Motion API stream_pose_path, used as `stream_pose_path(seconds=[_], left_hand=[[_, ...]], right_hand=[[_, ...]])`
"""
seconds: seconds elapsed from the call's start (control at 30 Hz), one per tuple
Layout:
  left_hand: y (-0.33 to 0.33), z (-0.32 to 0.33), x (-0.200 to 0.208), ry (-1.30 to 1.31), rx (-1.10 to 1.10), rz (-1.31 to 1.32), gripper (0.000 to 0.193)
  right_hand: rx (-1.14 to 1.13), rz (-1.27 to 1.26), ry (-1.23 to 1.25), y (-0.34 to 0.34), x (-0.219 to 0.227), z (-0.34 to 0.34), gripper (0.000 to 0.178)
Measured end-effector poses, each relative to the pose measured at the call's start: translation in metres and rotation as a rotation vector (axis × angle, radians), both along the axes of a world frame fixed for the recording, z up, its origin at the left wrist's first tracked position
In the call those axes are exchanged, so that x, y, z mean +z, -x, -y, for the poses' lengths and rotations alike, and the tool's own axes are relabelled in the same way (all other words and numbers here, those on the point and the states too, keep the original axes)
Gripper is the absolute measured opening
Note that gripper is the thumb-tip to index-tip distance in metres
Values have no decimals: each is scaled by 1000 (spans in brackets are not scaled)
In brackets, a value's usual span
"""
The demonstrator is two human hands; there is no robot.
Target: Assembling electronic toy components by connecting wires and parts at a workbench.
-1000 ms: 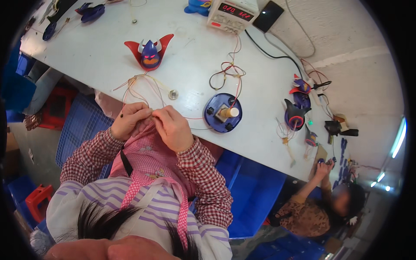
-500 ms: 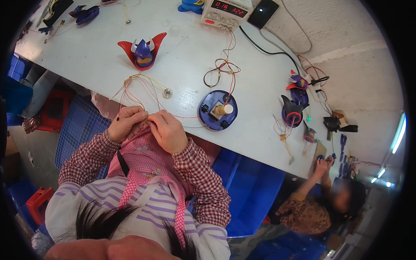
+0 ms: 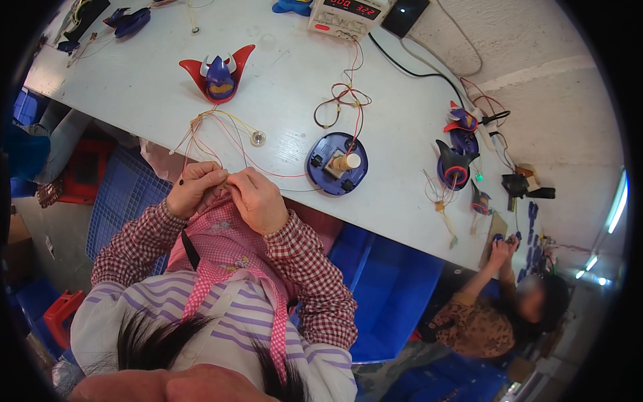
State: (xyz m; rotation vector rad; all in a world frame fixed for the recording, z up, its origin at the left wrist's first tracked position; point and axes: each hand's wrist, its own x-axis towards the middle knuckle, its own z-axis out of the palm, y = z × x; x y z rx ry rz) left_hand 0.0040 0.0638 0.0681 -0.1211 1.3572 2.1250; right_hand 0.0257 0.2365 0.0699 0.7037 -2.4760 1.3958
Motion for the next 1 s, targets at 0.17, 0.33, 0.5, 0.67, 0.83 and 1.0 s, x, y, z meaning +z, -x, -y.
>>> stream_pose_path(seconds=[0.17, 0.33, 0.5, 0.67, 0.83, 1.0], left_hand=[[-5, -3, -3, -13, 29, -2, 16], [-19, -8, 7, 139, -37, 69, 21], [-25, -7, 49, 411, -525, -819, 18], [50, -128, 19, 890, -140, -1523, 102], [55, -166, 2, 923, -234, -1363, 103], [49, -173, -5, 979, -121, -1371, 97]], right_hand=[[-11, -10, 1, -3, -3, 1, 19], [-72, -97, 37, -6, -1, -11, 21], [-638, -144, 33, -44, 23, -83, 37], [-657, -21, 125, -12, 58, -107, 43], [-539, -52, -148, 11, 31, -123, 26], [-477, -259, -343, 8, 32, -114, 12]])
